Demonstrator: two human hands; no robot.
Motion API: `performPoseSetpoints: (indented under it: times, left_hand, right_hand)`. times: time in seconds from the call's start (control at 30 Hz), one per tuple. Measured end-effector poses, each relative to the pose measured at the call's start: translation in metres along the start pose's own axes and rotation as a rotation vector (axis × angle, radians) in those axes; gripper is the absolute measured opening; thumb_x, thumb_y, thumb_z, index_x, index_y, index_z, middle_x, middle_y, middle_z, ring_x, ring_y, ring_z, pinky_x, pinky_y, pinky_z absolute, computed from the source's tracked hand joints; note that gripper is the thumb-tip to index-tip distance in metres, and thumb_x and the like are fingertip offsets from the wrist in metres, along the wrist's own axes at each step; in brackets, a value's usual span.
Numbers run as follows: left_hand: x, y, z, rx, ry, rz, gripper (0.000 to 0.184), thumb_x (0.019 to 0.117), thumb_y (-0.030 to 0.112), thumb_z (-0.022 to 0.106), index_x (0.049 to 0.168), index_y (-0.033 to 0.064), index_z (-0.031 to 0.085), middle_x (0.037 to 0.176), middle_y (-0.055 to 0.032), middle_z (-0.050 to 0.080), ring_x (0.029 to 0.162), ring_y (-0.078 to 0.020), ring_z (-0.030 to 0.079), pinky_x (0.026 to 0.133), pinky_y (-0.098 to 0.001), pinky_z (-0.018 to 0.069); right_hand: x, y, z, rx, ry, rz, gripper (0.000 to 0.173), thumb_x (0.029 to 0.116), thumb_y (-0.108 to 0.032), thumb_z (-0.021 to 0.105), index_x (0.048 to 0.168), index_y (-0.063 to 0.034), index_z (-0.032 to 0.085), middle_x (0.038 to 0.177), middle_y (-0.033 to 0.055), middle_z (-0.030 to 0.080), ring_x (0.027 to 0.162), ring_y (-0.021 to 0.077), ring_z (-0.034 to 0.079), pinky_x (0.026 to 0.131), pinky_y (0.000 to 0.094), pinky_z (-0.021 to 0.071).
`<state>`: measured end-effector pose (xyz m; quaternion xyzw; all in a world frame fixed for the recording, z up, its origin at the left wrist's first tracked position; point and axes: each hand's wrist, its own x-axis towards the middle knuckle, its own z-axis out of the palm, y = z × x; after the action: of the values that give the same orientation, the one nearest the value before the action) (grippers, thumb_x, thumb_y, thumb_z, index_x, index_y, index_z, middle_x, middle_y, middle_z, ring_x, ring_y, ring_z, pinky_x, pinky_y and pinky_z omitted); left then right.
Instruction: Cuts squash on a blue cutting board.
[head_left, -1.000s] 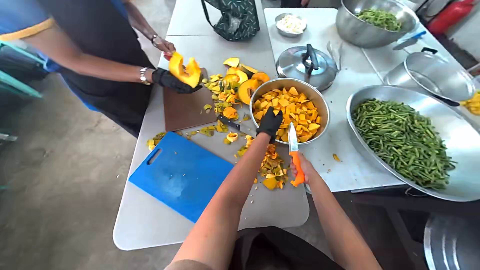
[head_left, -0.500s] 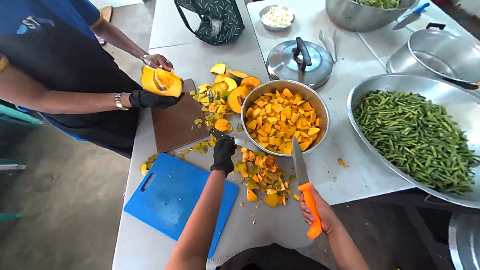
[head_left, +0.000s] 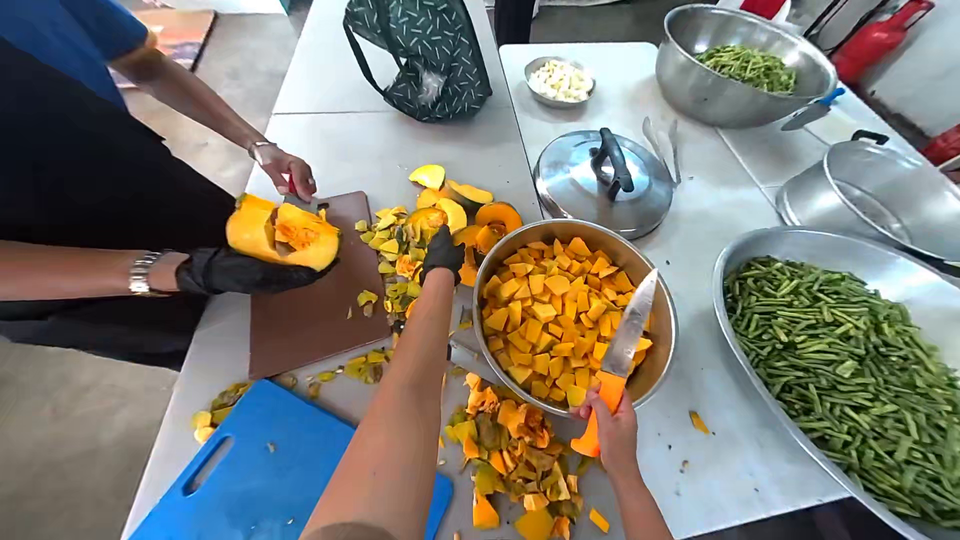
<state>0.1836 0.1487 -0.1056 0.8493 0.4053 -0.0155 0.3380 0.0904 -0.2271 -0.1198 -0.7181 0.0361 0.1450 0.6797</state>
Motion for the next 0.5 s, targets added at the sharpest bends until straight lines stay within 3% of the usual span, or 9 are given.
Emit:
performPoseSetpoints:
  times: [0.07,0.13,0.17,0.23,0.33,0.5]
  left_hand:
    - [0.013,-0.003,0.004,0.044,-0.052,0.027,0.064,0.0998,0.035,0.065,0.149,0.0005,0.043,0.140,-0.0325,0.053,0.129,-0.0503,0.053,0.101,-0.0695,0.0431]
    - [0.007,0.010,-0.005,0.098,-0.121,0.058,0.062,0.0984,0.033,0.068,0.145,-0.0027,0.048,0.142,-0.0335,0.051,0.133,-0.0503,0.049,0.106,-0.0681,0.0396]
    - [-0.003,0.029,-0.022,0.153,-0.246,0.016,0.062,0.1006,0.033,0.066,0.147,-0.0029,0.045,0.148,-0.0333,0.045,0.140,-0.0495,0.043,0.111,-0.0664,0.0342]
    - [-0.004,0.036,-0.035,0.207,-0.333,-0.041,0.067,0.0993,0.035,0.067,0.150,-0.0003,0.043,0.152,-0.0314,0.042,0.144,-0.0481,0.038,0.113,-0.0655,0.0319]
    - [0.032,-0.021,-0.003,0.068,-0.123,-0.007,0.076,0.0824,0.036,0.085,0.143,0.0025,0.052,0.141,-0.0315,0.052,0.132,-0.0489,0.050,0.104,-0.0692,0.0414]
    - [-0.010,-0.041,-0.012,-0.126,-0.060,-0.030,0.085,0.0821,0.035,0.086,0.145,0.0004,0.040,0.130,-0.0315,0.059,0.120,-0.0479,0.059,0.098,-0.0677,0.0467]
  right_hand:
    - [-0.002,0.000,-0.001,0.034,0.012,0.020,0.017,0.0946,-0.004,0.049,0.110,0.0035,0.050,0.072,-0.0023,0.064,0.061,0.0098,0.070,0.069,0.0309,0.0658]
    - [-0.004,0.000,-0.002,0.056,0.023,0.031,0.015,0.0942,-0.003,0.048,0.108,0.0020,0.050,0.072,-0.0032,0.064,0.061,0.0097,0.070,0.070,0.0318,0.0662]
    - [-0.005,-0.001,-0.001,0.054,0.029,0.034,0.014,0.0939,-0.003,0.048,0.107,0.0018,0.050,0.072,-0.0037,0.063,0.061,0.0090,0.069,0.070,0.0314,0.0662]
    - [-0.006,-0.001,0.001,0.044,0.035,0.028,0.014,0.0936,-0.002,0.048,0.107,0.0012,0.050,0.071,-0.0053,0.063,0.061,0.0079,0.069,0.070,0.0300,0.0658]
    - [-0.007,0.001,0.002,0.065,0.040,0.018,0.013,0.0927,-0.001,0.048,0.105,-0.0009,0.051,0.070,-0.0060,0.064,0.060,0.0080,0.069,0.069,0.0299,0.0660]
    - [-0.005,0.004,0.001,0.073,0.030,-0.007,0.012,0.0926,-0.002,0.049,0.104,-0.0013,0.052,0.068,-0.0054,0.064,0.059,0.0086,0.069,0.068,0.0299,0.0657]
